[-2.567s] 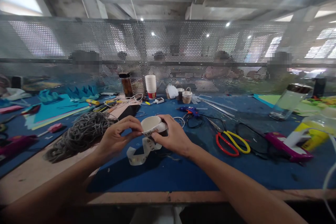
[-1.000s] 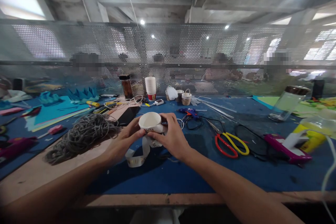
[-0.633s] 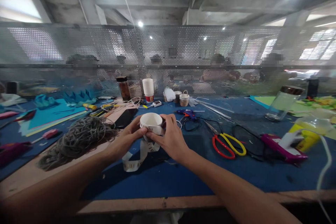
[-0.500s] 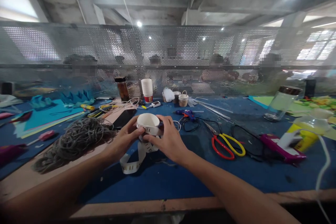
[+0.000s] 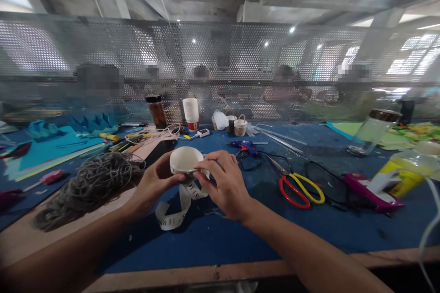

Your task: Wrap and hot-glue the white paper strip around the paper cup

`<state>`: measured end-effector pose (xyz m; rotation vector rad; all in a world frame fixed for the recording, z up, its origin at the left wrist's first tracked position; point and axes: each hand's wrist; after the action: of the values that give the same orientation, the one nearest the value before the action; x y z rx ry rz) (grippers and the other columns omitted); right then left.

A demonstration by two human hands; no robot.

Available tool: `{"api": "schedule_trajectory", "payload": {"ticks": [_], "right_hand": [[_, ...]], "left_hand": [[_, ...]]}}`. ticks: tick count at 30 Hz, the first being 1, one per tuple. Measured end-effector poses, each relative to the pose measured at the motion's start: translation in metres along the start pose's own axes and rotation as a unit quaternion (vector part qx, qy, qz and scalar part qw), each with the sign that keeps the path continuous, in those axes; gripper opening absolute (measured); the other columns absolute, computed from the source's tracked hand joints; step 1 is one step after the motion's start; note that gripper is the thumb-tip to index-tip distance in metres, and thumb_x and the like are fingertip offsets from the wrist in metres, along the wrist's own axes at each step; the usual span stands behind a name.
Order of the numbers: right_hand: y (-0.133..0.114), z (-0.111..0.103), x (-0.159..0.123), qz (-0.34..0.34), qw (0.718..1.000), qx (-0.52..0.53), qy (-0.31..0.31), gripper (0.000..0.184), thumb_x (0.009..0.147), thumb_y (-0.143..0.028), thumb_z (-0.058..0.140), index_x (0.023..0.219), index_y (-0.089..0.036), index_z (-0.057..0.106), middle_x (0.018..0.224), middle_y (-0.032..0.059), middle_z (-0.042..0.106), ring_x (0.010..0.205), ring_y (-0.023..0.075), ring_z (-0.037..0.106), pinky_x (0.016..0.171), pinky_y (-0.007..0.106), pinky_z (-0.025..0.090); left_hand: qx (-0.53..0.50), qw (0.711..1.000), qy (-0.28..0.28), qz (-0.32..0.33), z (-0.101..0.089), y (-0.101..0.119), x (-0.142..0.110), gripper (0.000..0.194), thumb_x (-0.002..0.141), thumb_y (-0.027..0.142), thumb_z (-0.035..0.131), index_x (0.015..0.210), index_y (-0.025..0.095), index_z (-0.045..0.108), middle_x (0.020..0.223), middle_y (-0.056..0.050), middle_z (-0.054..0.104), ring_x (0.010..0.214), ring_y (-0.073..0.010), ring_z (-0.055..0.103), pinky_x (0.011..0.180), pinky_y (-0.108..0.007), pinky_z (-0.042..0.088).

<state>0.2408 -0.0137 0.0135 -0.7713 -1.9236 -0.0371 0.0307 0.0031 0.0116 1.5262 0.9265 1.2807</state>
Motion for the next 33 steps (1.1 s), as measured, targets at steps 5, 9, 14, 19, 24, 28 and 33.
{"api": "schedule_trajectory", "payload": {"ticks": [5,9,14,19,24,28,33], "right_hand": [[0.001,-0.002,0.001,-0.024,0.999,-0.024,-0.009,0.018,0.094,-0.022,0.063,0.112,-0.025,0.064,0.102,0.0056,0.062,0.1,0.021,0.059,0.088,0.039,0.045],[0.0,-0.006,0.0,-0.063,0.997,-0.041,-0.017,0.015,0.093,-0.019,0.064,0.107,-0.024,0.063,0.1,0.0046,0.064,0.095,0.0196,0.059,0.086,0.039,0.043],[-0.003,-0.006,0.002,-0.055,0.998,-0.025,-0.02,0.014,0.093,-0.02,0.063,0.107,-0.023,0.061,0.1,0.0045,0.065,0.096,0.0202,0.059,0.087,0.04,0.043],[-0.002,-0.001,0.006,0.095,0.992,0.085,0.004,0.009,0.095,-0.023,0.058,0.104,-0.023,0.058,0.1,0.004,0.062,0.096,0.0188,0.06,0.088,0.036,0.046],[0.005,0.004,0.005,0.199,0.968,0.155,-0.014,0.009,0.094,-0.03,0.059,0.095,-0.022,0.057,0.095,0.0023,0.064,0.092,0.0178,0.061,0.084,0.033,0.048],[0.008,0.007,0.006,0.237,0.952,0.193,-0.028,0.012,0.093,-0.033,0.059,0.091,-0.021,0.057,0.091,0.0018,0.065,0.086,0.0173,0.062,0.079,0.031,0.049],[0.01,0.006,0.01,0.285,0.924,0.253,-0.028,0.018,0.093,-0.038,0.058,0.09,-0.02,0.059,0.086,0.0017,0.066,0.08,0.0165,0.062,0.073,0.029,0.049]], "left_hand": [[0.024,0.999,0.004,0.03,-0.002,-0.004,-0.002,0.069,0.068,0.027,0.084,0.129,0.02,0.054,0.13,-0.01,0.063,0.123,-0.0303,0.058,0.102,-0.042,0.049],[0.024,0.998,0.003,0.057,-0.002,-0.008,-0.001,0.07,0.066,0.024,0.086,0.128,0.021,0.054,0.13,-0.01,0.062,0.123,-0.0291,0.058,0.103,-0.041,0.048],[0.016,0.998,-0.002,0.055,0.0,-0.007,-0.001,0.069,0.067,0.024,0.086,0.128,0.022,0.053,0.129,-0.008,0.063,0.121,-0.0276,0.059,0.102,-0.039,0.048],[0.008,1.0,0.005,0.017,-0.001,-0.005,0.0,0.063,0.071,0.03,0.083,0.126,0.02,0.055,0.124,-0.01,0.066,0.119,-0.0309,0.059,0.094,-0.04,0.052],[0.011,1.0,0.016,0.004,-0.001,-0.003,0.001,0.06,0.072,0.034,0.081,0.124,0.019,0.056,0.122,-0.01,0.067,0.116,-0.0311,0.061,0.092,-0.04,0.051],[0.019,1.0,0.023,0.001,0.0,-0.002,0.001,0.057,0.071,0.036,0.08,0.121,0.018,0.059,0.12,-0.01,0.069,0.113,-0.0311,0.062,0.09,-0.04,0.052],[0.009,1.0,0.026,-0.001,0.0,-0.005,0.003,0.054,0.074,0.037,0.078,0.121,0.017,0.06,0.12,-0.01,0.068,0.11,-0.0293,0.063,0.089,-0.038,0.051]]}}
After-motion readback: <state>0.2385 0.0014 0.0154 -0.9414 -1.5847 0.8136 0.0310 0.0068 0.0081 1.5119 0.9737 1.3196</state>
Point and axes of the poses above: each hand's wrist, its own x-axis towards the middle knuckle, its own z-axis out of the palm, y = z × x
